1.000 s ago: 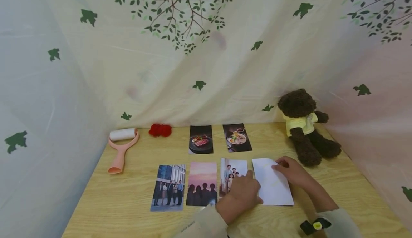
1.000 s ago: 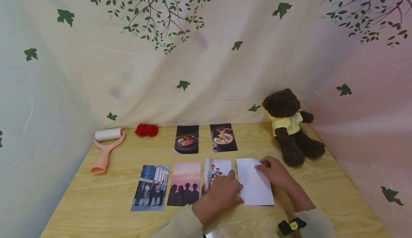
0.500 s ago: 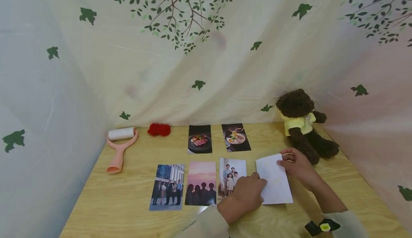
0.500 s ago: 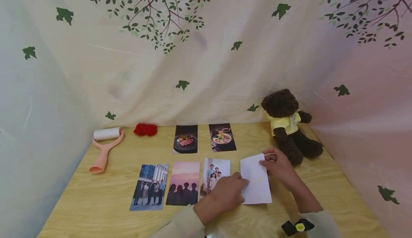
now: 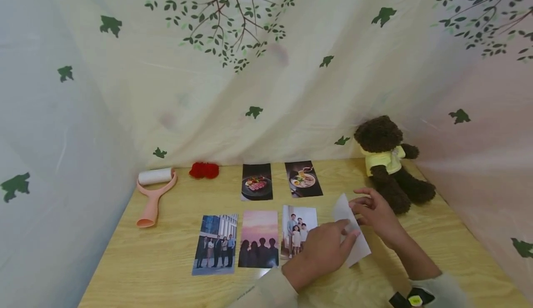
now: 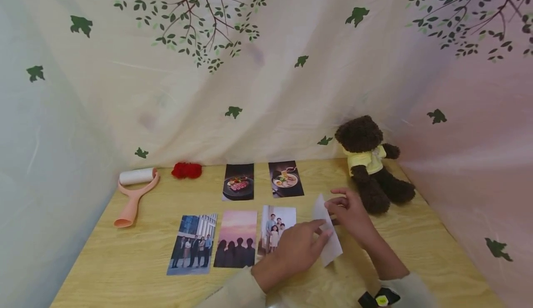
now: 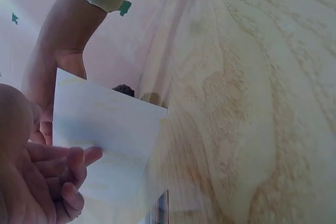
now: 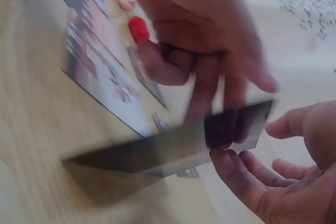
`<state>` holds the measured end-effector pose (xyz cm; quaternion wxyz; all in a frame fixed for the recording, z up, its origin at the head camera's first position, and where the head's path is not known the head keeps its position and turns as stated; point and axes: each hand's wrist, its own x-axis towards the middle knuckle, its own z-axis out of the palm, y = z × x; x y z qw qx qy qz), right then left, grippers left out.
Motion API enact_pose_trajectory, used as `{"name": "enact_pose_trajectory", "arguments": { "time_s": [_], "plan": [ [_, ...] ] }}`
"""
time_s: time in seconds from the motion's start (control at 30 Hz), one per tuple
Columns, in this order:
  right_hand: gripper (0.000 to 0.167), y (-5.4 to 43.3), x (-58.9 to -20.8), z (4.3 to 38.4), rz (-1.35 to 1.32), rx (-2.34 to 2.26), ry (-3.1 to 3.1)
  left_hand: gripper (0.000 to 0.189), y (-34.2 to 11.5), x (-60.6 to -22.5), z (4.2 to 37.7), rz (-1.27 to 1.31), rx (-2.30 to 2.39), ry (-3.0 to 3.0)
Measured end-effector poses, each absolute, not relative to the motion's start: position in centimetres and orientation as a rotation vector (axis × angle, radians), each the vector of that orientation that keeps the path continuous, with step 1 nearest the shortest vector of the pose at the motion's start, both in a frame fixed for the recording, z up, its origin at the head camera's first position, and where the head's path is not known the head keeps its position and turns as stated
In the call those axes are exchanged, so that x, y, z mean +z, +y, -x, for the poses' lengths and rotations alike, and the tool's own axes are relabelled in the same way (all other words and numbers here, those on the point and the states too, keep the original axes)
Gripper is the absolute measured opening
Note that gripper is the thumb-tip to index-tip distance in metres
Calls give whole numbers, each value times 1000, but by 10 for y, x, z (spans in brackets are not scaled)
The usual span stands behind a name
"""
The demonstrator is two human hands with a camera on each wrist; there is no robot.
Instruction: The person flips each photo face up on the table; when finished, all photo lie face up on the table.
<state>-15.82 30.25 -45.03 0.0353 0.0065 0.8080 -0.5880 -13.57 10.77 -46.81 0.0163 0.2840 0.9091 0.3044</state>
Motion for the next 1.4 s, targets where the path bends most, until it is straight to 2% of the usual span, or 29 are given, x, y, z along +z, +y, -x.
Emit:
{"name": "enact_pose_trajectory", "arguments": {
  "time_s": [0.27, 0.4, 0.6, 0.9, 1.07, 1.17, 1.4],
  "plan": [
    [44, 282, -452, 145, -34, -1747, 2582, 61, 104, -465, 139, -675, 1119, 2786],
    [46, 276, -445, 138, -13, -1709, 2604, 65, 102, -464, 141, -625, 1269, 2678],
    [46, 269, -446, 131, 91, -1631, 2706, 63, 100, -465, 142, -599, 1383, 2531],
    [51, 266, -473, 132, 37, -1426, 2747, 55, 91, -479, 154, -636, 1267, 2526],
    [41, 267, -484, 134, 54, -1211, 2779, 50, 82, -479, 158, -674, 1119, 2537],
    [30, 264, -487, 135, 93, -1187, 2790, 49, 73, -479, 159, -671, 1090, 2540],
    [25, 260, -486, 138, 189, -1091, 2884, 45, 32, -463, 158, -724, 1084, 2630]
  ]
}}
